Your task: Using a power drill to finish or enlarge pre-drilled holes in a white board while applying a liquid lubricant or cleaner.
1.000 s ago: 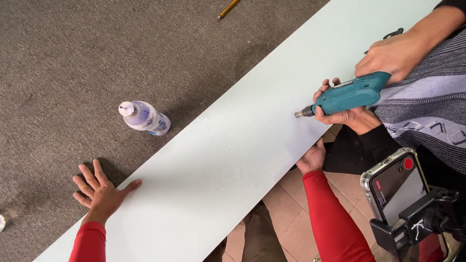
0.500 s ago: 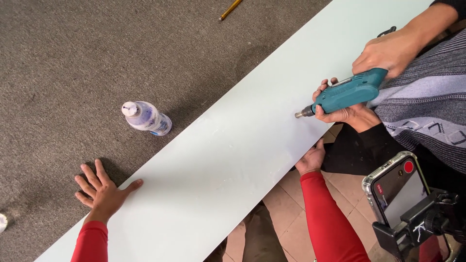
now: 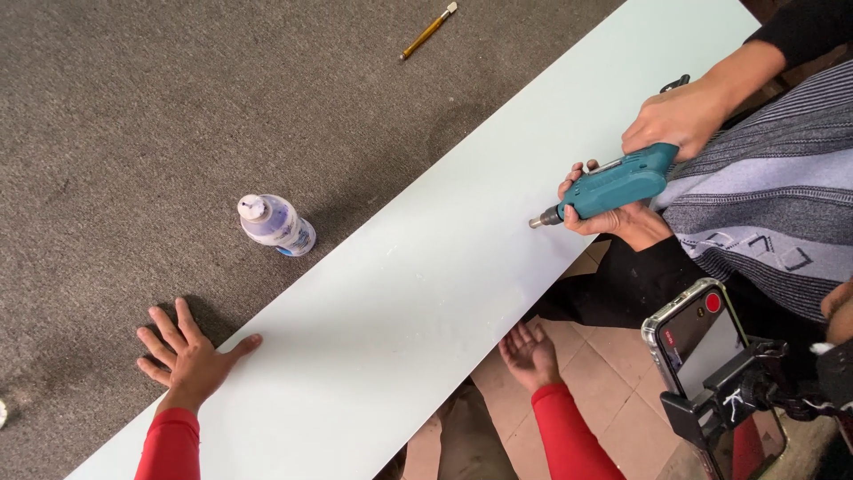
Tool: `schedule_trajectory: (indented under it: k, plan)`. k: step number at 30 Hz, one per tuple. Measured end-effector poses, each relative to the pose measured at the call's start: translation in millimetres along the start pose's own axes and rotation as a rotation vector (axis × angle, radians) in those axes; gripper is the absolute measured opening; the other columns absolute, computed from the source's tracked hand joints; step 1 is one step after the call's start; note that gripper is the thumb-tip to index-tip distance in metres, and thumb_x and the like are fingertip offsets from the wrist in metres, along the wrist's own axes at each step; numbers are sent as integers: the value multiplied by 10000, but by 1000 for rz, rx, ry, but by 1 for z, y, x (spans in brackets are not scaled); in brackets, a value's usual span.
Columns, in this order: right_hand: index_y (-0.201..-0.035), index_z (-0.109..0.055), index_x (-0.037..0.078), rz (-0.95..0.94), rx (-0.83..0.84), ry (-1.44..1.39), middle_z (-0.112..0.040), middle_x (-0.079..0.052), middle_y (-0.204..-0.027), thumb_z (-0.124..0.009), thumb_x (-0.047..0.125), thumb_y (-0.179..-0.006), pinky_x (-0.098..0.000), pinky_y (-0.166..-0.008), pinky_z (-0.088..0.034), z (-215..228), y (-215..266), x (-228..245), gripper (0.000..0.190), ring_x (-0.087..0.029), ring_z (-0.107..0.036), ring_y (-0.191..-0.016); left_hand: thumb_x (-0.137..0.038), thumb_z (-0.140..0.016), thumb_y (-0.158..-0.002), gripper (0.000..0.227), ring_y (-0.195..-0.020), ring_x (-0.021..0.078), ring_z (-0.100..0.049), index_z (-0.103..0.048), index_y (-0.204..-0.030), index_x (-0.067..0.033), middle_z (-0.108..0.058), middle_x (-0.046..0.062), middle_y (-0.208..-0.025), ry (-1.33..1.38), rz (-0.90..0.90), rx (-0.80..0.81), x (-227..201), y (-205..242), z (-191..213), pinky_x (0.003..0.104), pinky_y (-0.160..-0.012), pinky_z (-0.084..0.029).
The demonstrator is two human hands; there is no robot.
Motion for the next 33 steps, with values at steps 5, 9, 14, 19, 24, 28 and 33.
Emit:
schedule_trajectory:
  k: [5, 9, 14, 19, 24, 28, 33]
  plan:
    - [-1360, -767, 36, -58, -66, 320, -753, -133, -1064, -667, 131, -1093, -349, -761, -634, 75, 15, -55, 301, -225, -698, -877, -946, -675, -459, 1626, -1685, 452, 151, -53, -1783, -237, 98, 144, -1865, 15, 10, 9, 1, -1, -2, 749, -1281, 44]
    - [-1216, -849, 11, -26, -182, 413, -802, -112, -998, -817, -22, -981, -287, -607, -578, 142, -6, -86, 239, -180, -689, -753, -994, -626, -436, 1651, -1681, 489, 109, -81, -1785, -216, 53, 181, -1863, -4, -33, -51, 9, -7, -12, 788, -1260, 5]
    - [-972, -716, 57, 18, -163, 739, -398, 8, -704, -818, 369, -1007, -266, -429, -179, 142, 24, -82, 330, -105, -300, -517, -968, -678, -445, 1650, -1686, 445, 171, -30, -1784, -254, 118, 133, -1865, 23, 14, 11, 5, -4, -7, 747, -1278, 62]
    - [-939, -741, 37, 157, -160, 964, -502, -70, -766, -747, 190, -1037, -329, -504, -334, 106, 78, -56, 182, -156, -358, -555, -959, -694, -450, 1648, -1684, 459, 161, -50, -1785, -239, 101, 143, -1865, 43, -1, -7, 4, -5, -7, 760, -1272, 48]
    - [-797, -770, 62, 183, -281, 1244, -481, -44, -690, -785, 404, -968, -340, -548, -474, 105, 103, -35, 384, -193, -475, -664, -952, -729, -466, 1671, -1679, 422, 241, 39, -1783, -267, 199, 109, -1858, 40, 51, 94, 2, -3, -5, 716, -1281, 116]
    - [-789, -698, 73, 179, -291, 1226, -558, -68, -721, -723, 359, -1010, -367, -572, -558, 126, 89, -34, 362, -208, -521, -642, -912, -760, -495, 1654, -1674, 386, 289, 61, -1781, -273, 242, 88, -1853, 78, 60, 132, -4, 2, 3, 690, -1282, 161]
    - [-1557, -694, 131, -216, -147, 1679, -764, -27, -1501, -567, 745, -986, -326, -1052, -599, 162, 61, -63, 848, -213, -749, -1312, -917, -757, -502, 1639, -1677, 405, 267, 27, -1782, -258, 216, 106, -1856, 99, 41, 112, -5, 3, 5, 710, -1275, 150]
Point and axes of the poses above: each hand's wrist, its own y-axis away from the middle knuckle, its own z-axis out of the back of the hand, x = y × z, the point moved 7 cm from there along -y, towards the middle knuckle
